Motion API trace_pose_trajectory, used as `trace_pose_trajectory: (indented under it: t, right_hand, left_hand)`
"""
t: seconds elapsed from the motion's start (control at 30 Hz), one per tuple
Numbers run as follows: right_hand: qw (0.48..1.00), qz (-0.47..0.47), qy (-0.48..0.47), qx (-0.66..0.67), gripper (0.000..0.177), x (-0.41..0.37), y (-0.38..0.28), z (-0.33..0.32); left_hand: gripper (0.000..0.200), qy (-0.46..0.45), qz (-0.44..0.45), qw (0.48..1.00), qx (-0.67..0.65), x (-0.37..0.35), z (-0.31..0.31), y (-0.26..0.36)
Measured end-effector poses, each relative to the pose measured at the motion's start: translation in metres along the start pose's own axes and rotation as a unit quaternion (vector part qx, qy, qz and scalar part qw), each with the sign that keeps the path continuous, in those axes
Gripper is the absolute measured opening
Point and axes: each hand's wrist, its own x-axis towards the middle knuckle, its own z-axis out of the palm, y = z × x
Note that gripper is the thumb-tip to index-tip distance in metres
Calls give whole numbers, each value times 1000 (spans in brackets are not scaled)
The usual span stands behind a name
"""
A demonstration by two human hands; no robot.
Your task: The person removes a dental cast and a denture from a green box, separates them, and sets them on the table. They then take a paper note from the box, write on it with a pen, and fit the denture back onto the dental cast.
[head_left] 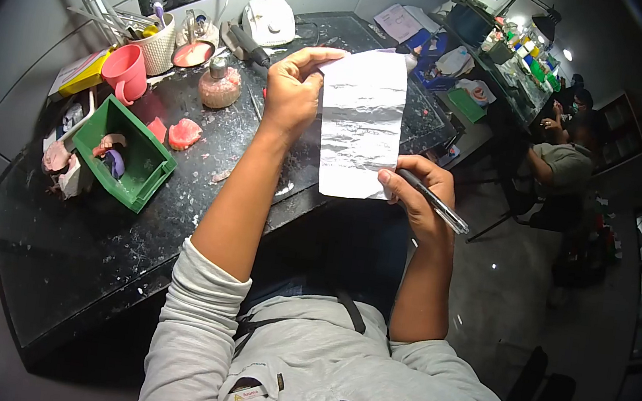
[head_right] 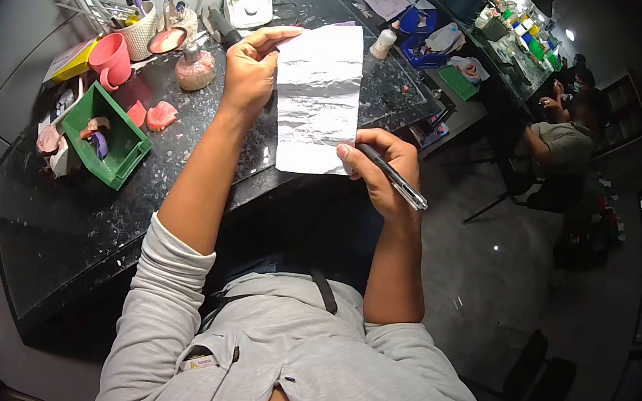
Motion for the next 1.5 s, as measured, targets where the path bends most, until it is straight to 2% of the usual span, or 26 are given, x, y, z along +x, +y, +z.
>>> trace_pose_trajectory:
  t: [0.07, 0.23, 0.3, 0.83, 1.5]
  right_hand:
    - [1000, 1, -11, -4, 15, 0, 2, -2]
    - [1000, 9, -17, 11, 16, -1, -2, 1]
    - [999, 7, -47, -7, 20, 0, 2, -3]
    - [998, 18, -49, -27, 21, 0, 8, -2]
    - [998, 14, -43, -42, 21, 0, 6, 0]
  left_hand:
    - [41, 10, 6, 1000, 12, 1, 0, 2]
    - [33, 31, -16, 999, -12, 2, -1, 6]
    - [33, 34, -15, 999, -24, 1, -1, 7]
    - [28, 43, -14, 996, -76, 1, -1, 11]
    - [28, 50, -22, 995, -79, 1, -3, 10]
